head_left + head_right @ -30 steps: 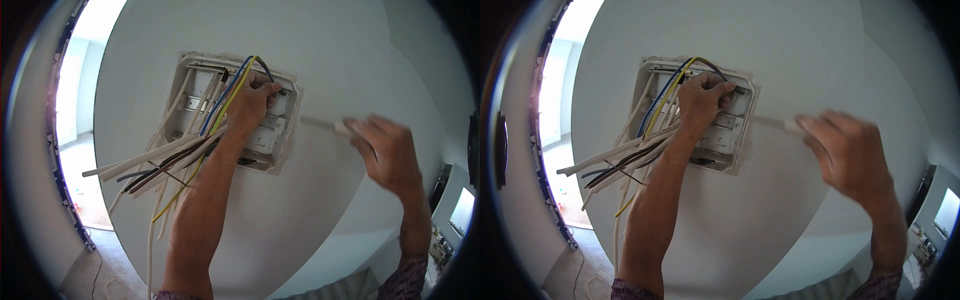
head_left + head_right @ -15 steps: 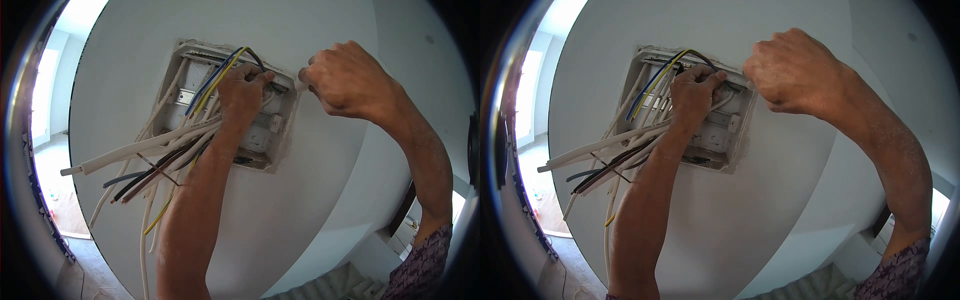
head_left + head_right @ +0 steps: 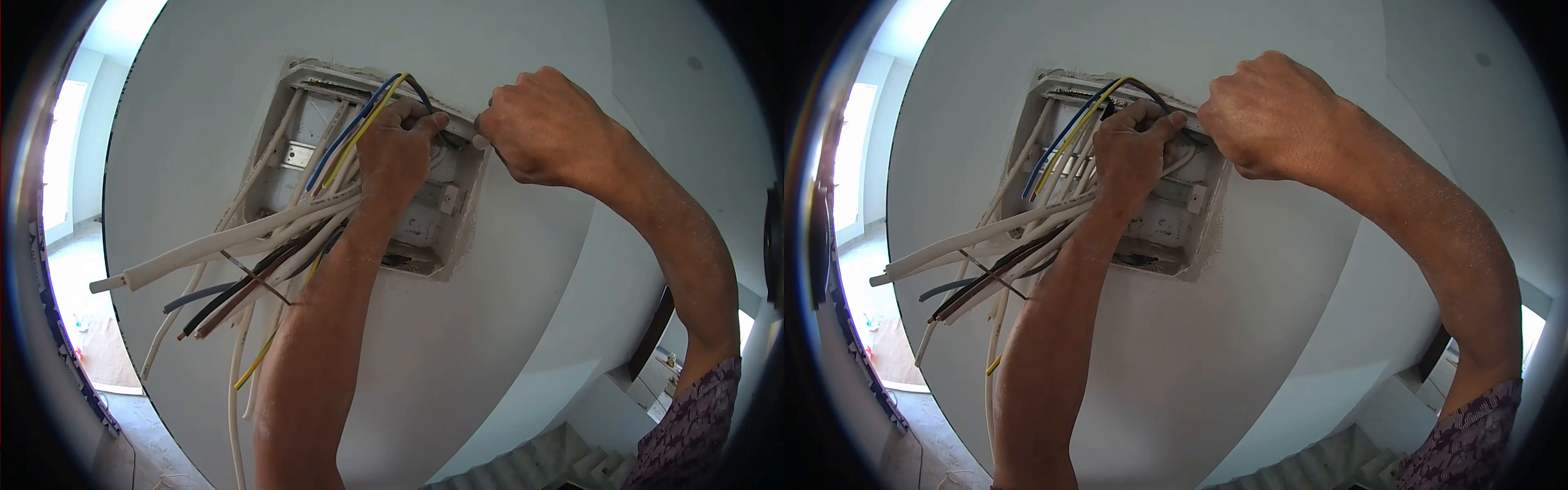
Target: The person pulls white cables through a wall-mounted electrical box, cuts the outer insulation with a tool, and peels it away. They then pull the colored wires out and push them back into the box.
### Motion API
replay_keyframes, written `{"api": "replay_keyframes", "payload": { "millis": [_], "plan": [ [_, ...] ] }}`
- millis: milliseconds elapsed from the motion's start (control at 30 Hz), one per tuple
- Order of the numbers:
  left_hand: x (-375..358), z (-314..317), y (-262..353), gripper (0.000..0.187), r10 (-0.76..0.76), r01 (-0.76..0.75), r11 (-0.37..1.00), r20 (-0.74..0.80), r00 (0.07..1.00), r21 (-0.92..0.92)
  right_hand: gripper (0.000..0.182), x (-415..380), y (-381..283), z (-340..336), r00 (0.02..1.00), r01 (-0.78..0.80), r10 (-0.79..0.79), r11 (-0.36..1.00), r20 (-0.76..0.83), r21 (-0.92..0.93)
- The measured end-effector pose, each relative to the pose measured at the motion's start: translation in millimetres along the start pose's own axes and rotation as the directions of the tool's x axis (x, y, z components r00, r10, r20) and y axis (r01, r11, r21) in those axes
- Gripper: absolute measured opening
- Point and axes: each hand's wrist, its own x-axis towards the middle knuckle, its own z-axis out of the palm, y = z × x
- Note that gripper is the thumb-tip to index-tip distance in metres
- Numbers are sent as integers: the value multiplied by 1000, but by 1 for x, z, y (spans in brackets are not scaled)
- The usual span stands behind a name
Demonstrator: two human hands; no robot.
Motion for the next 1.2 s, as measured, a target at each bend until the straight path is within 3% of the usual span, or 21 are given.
{"api": "replay_keyframes", "payload": {
  "millis": [467, 667, 967, 1100, 1200],
  "plan": [
    [-1, 1, 0, 16, 34, -34, 999, -9, 999, -10, 27, -5, -5, -4, 999, 23, -24, 1000, -23, -13],
    [-3, 1, 3, 15, 19, -19, 1000, -13, 1000, -24, 27, -5, -3, 4, 986, 81, -83, 997, -146, -17],
    [3, 3, -8, 18, 94, -93, 995, -24, 995, 42, 30, 1, -8, -6, 999, -1, 3, 998, -34, 66],
    [6, 6, -16, 18, 194, -184, 972, -63, 979, 145, 22, 3, -14, -9, 997, 78, -79, 996, -20, -50],
    [4, 5, -11, 17, 144, -137, 986, -71, 987, 90, 18, 7, -18, -4, 994, 105, -105, 992, 1, -67]
  ]
}}
